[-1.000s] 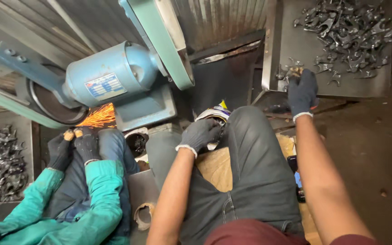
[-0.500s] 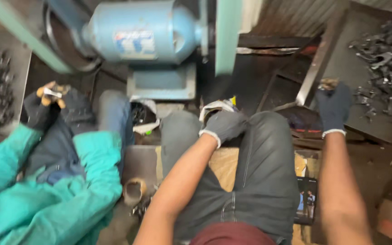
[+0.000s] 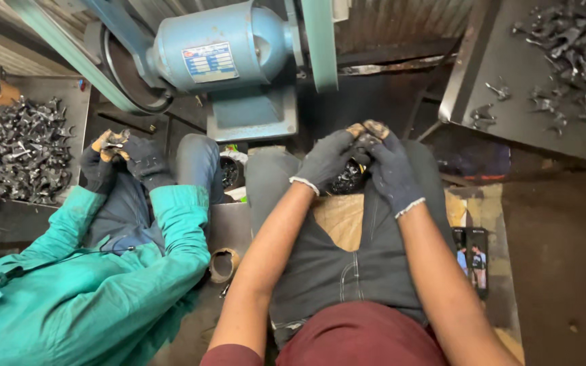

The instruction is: The person repeatedly picks small metal parts from a pile, presses them against a rotating grinding wheel to smooth edges, and places the finished pieces into a container on their lap. A coworker performs the same task beside them.

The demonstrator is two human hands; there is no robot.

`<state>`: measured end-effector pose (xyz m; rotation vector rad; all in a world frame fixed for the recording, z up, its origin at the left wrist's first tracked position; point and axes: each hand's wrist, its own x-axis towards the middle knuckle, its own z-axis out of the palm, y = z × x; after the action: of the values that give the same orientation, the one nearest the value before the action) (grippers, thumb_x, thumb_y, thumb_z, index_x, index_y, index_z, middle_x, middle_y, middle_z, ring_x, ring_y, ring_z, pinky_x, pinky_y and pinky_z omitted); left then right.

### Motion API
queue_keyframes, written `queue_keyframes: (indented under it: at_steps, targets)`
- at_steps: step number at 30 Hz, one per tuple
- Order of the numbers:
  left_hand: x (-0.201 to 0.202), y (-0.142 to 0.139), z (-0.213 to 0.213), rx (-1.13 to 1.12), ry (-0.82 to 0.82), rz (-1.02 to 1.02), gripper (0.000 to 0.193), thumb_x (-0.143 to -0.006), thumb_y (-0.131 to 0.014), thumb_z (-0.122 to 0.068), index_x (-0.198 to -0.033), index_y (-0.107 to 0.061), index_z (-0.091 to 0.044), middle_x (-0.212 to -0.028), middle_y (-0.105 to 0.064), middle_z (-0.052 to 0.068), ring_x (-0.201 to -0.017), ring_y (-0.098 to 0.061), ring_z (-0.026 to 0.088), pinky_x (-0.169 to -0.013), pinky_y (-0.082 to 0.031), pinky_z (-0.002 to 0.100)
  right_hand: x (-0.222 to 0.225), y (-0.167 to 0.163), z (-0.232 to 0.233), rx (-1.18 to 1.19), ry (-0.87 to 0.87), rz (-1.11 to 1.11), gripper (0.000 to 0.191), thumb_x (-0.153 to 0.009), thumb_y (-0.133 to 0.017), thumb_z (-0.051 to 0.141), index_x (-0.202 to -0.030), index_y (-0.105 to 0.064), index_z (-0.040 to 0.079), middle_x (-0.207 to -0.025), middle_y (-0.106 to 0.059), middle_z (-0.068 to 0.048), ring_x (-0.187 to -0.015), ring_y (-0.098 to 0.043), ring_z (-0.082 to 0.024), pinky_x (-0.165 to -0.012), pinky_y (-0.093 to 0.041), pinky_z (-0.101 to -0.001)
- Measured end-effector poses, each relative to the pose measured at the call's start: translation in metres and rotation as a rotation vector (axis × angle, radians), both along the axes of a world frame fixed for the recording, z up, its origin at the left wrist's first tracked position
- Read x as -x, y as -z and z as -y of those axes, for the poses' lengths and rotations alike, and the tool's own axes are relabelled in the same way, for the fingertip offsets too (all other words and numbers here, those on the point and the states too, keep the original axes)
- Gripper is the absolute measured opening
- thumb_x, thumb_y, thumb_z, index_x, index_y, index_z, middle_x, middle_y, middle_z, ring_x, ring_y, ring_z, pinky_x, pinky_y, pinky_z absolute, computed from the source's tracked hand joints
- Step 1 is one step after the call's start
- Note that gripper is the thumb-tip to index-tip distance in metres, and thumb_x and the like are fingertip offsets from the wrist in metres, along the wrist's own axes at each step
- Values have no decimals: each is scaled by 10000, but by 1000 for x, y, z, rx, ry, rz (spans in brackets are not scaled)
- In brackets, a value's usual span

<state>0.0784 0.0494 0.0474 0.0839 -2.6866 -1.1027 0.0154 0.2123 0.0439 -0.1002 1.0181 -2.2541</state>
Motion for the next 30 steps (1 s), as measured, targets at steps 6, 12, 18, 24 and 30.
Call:
queue_keyframes:
  at_steps: [6, 12, 18, 24, 30]
  targets:
    - [-3, 13, 9, 93, -53, 86, 261, -972, -670, -319, -975, -693, -59, -929, -698, 182, -915, -678, 394, -777, -517, 477, 10, 16, -7, -251, -91, -244, 271, -986, -631, 45, -1254, -645, 11, -1052, -706, -52, -836, -676, -109, -726, -571, -254]
    - [-4, 2, 9, 78, -123, 65, 247, -917, -716, -285, -1052, -710, -78, -977, -713, 179, -933, -681, 387, -782, -528, 465, 10, 27, -2, -456, -64, -402, 220, -941, -706, 67, -1134, -622, 5, -949, -696, -74, -787, -681, -135, -686, -565, -284]
    - [-4, -6, 13, -8, -75, -6, 345, -905, -684, -129, -1249, -683, -93, -1138, -715, 144, -1089, -678, 353, -922, -539, 420, 11, 22, -1, -664, 16, -850, 326, -891, -775, 135, -1161, -647, 5, -1058, -744, -95, -959, -718, -180, -827, -569, -324]
    - [-6, -14, 11, -50, -80, 17, 362, -927, -710, -184, -1281, -682, -111, -1162, -723, 144, -1100, -687, 344, -928, -543, 407, 12, 24, -1, -790, -22, -891, 249, -946, -684, 178, -1130, -650, 14, -989, -745, -141, -919, -734, -251, -794, -560, -384]
    - [-1, -16, 5, -78, -315, 179, 445, -866, -723, -388, -1201, -713, -95, -986, -740, 192, -935, -710, 371, -791, -538, 441, 17, 30, 4, -875, 2, -905, 226, -983, -642, 216, -1043, -614, 0, -906, -717, -200, -843, -722, -357, -715, -542, -433]
